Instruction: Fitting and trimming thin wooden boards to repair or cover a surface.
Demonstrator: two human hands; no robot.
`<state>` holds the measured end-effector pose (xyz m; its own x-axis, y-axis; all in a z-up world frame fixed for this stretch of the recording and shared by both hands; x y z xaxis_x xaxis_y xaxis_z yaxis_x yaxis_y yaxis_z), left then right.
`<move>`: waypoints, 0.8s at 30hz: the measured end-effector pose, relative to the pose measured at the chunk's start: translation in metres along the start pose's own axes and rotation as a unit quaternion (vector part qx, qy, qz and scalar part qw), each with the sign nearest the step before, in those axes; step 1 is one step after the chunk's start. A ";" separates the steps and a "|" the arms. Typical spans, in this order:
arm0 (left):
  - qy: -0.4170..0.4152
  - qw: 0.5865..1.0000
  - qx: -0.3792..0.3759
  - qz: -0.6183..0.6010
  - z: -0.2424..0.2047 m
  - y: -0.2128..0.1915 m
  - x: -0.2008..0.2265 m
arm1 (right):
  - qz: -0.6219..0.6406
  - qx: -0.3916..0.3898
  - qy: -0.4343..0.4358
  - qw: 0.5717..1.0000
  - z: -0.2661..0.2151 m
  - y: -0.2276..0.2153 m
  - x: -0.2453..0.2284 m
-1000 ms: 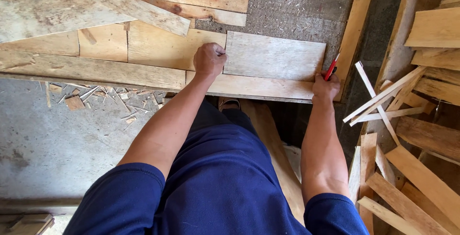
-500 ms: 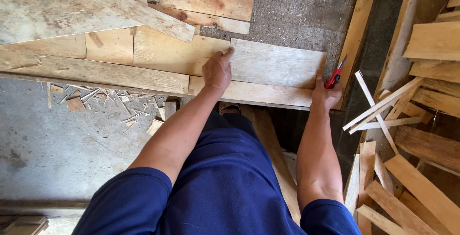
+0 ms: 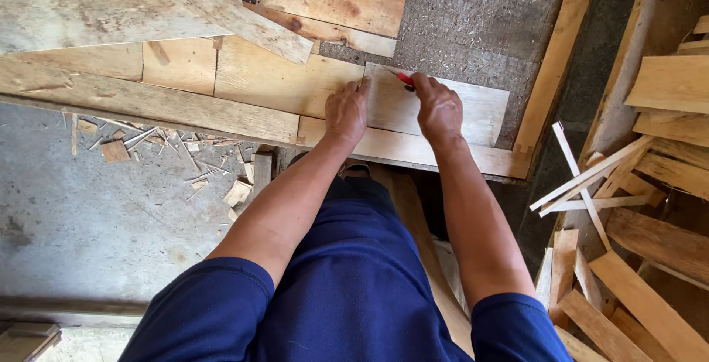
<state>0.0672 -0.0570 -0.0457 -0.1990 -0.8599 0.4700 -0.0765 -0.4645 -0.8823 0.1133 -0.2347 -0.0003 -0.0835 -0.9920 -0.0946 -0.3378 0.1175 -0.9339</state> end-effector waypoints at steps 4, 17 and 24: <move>-0.006 1.000 -0.011 -0.005 0.001 0.008 -0.004 | -0.109 0.017 -0.102 0.989 0.011 0.008 -0.028; -0.025 0.999 -0.011 -0.025 0.000 0.006 -0.006 | -0.147 0.020 -0.128 0.981 0.024 0.008 -0.033; -0.018 0.999 0.021 -0.035 -0.002 0.009 -0.008 | -0.147 0.011 -0.133 0.980 0.029 0.012 -0.030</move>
<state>0.0656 -0.0541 -0.0575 -0.1591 -0.8323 0.5310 -0.0468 -0.5309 -0.8461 0.1388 -0.2044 -0.0184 0.2627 -0.9602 0.0953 -0.2894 -0.1727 -0.9415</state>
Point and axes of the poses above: each hand's wrist, its own z-axis towards the middle knuckle, its own y-axis out of the palm, x = y × z, the point moved 7 cm from there along z, towards the middle knuckle, and after that the axes turned 14 degrees about y, right-handed, at the moved point
